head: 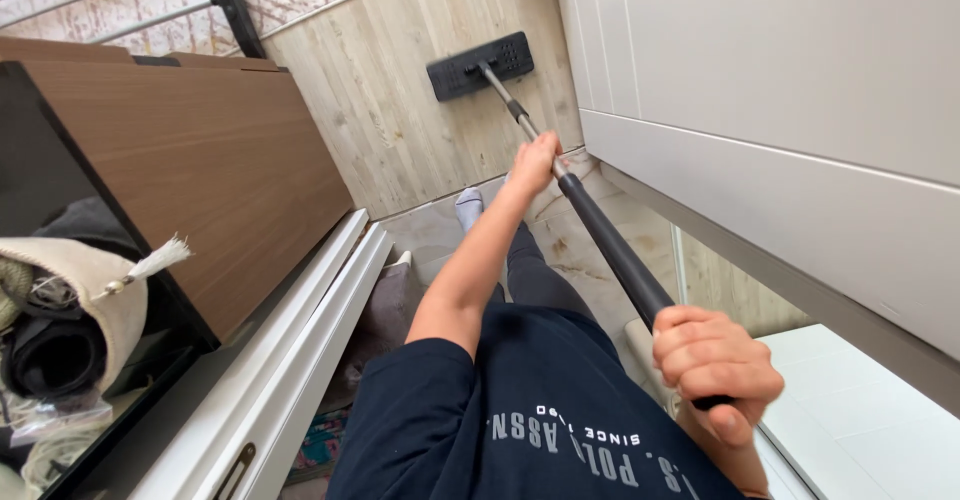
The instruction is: Mopping the tiled floor in a hallway and around furniture.
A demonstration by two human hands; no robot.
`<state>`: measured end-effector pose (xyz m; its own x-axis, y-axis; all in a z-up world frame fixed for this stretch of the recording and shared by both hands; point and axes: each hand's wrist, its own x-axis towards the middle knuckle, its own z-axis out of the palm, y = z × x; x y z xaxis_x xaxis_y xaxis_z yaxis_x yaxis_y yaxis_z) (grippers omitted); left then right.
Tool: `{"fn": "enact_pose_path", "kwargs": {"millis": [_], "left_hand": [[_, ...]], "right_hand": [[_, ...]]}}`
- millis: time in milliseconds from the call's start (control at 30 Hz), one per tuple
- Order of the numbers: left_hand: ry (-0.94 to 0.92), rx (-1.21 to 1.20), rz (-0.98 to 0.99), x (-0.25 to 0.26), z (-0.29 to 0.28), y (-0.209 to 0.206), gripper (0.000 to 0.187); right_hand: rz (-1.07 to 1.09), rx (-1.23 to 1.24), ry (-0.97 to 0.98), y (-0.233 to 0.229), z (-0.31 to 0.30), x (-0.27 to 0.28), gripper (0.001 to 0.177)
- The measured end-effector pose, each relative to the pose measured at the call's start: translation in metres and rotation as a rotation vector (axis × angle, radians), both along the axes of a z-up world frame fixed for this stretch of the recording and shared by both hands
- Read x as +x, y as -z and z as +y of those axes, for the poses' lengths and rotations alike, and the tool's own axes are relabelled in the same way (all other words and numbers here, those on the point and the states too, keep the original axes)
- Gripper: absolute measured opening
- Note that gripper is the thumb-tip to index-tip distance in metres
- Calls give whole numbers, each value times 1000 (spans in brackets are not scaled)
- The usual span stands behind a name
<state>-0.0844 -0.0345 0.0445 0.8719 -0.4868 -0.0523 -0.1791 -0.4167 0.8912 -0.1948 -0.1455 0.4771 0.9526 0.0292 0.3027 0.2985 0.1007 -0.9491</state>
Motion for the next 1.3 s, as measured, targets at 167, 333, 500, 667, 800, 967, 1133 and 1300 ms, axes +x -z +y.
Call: {"fn": "enact_pose_path", "kwargs": {"millis": [167,333,500,667,800,967,1133,1300], "left_hand": [[113,265,142,58,-39,36,30],[15,193,67,56,-83,57,38],[-143,67,99,-5,-119,51,52],[92,107,81,-68,-144,64,31],[339,137,142,-74,-118,39,19],[714,267,108,-71,-55,35,12],[778,316,68,-77,23,27,14],[726,326,48,-89,105,27,18]], "right_hand": [[-163,-51,203,34,-5,26,48],[-129,-97,481,57,-13,28,49],[-84,-68,776,48,-8,-8,43],[-62,-349,1139,53,-3,-54,45],[-2,-337,1278,66,11,-105,44],[76,-78,1479,69,67,-128,46],[115,-47,1465,57,125,-137,46],[173,14,1425,43,170,-140,45]]}}
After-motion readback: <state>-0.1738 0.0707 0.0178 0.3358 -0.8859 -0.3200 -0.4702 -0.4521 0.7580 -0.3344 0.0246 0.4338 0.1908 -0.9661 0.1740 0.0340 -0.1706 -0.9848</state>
